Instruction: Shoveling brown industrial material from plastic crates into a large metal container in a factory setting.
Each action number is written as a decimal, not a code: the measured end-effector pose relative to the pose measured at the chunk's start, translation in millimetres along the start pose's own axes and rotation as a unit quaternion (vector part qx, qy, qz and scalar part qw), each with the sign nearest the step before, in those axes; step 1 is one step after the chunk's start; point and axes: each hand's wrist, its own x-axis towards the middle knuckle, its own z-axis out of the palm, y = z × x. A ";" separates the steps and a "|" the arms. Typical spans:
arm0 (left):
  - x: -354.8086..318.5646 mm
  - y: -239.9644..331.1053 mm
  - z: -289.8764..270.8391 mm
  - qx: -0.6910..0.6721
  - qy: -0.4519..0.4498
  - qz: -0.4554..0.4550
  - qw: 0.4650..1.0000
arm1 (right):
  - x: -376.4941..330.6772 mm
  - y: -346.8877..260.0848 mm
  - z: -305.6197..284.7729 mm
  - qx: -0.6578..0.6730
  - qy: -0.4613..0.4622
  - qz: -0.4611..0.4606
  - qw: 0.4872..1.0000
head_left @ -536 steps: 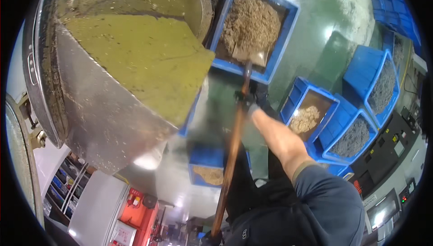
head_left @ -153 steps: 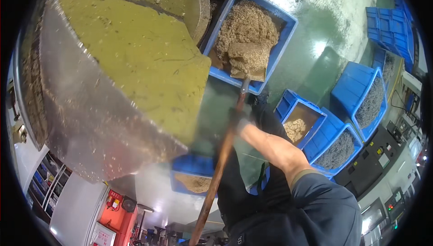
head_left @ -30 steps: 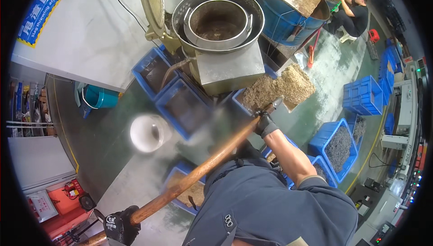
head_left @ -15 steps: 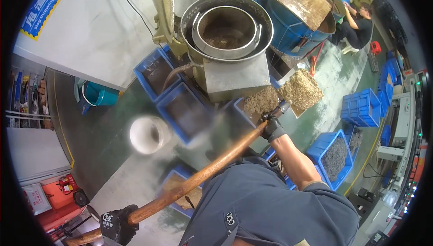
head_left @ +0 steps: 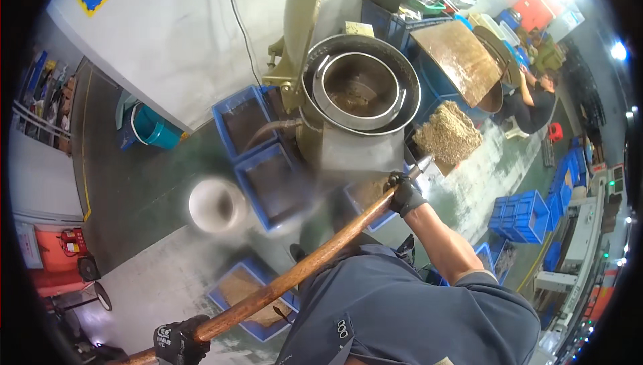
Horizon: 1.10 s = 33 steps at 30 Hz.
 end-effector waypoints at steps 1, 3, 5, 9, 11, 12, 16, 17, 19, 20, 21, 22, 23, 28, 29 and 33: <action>-6.3 27.5 -15.1 0.003 0.003 0.002 1.000 | -2.7 -6.2 15.5 0.008 -0.019 0.012 1.000; -23.3 45.9 -13.9 -0.021 0.017 -0.039 0.999 | 6.6 -14.0 44.4 0.006 -0.066 0.004 0.998; -43.6 68.2 -9.1 -0.020 0.079 -0.055 0.995 | 6.1 -7.9 85.6 -0.013 -0.083 0.019 0.996; -71.7 134.1 13.1 -0.226 0.244 -0.135 0.933 | 3.7 6.2 147.8 -0.051 -0.222 0.042 0.973; -84.7 161.8 29.8 -0.111 0.260 -0.196 0.939 | 22.9 17.1 169.6 -0.026 -0.280 0.041 0.959; -81.7 174.5 40.2 -0.006 0.284 -0.178 0.942 | 39.7 22.9 180.1 0.028 -0.319 0.140 0.937; -54.3 245.5 75.8 -0.087 0.350 -0.265 0.894 | 74.3 24.8 199.0 0.085 -0.435 0.269 0.855; -58.8 229.4 110.9 0.040 0.316 -0.290 0.903 | 69.5 29.6 203.1 0.026 -0.367 0.205 0.907; -33.6 243.9 119.6 -0.026 0.309 -0.269 0.912 | 98.9 33.9 192.3 0.035 -0.402 0.173 0.898; -27.4 234.3 149.3 -0.171 0.380 -0.234 0.878 | 122.2 36.8 178.9 0.045 -0.434 0.137 0.889; -15.3 232.8 151.3 -0.010 0.271 -0.252 0.929 | 135.6 39.6 170.9 0.019 -0.412 0.149 0.899; -7.5 231.9 148.7 0.150 0.148 -0.258 0.943 | 143.3 52.0 149.7 -0.060 -0.333 0.088 0.937; -7.6 230.4 145.7 0.177 0.175 -0.236 0.939 | 127.7 60.0 149.5 -0.036 -0.326 0.121 0.937; 14.5 233.2 125.3 -0.054 0.314 -0.177 0.931 | 159.2 57.0 156.8 0.022 -0.278 0.110 0.954; 10.9 229.6 127.3 -0.050 0.308 -0.176 0.933 | 153.8 61.6 157.1 0.002 -0.289 0.091 0.953; -14.4 212.4 158.2 -0.038 0.299 -0.208 0.930 | 81.4 64.8 168.5 0.008 -0.302 0.112 0.947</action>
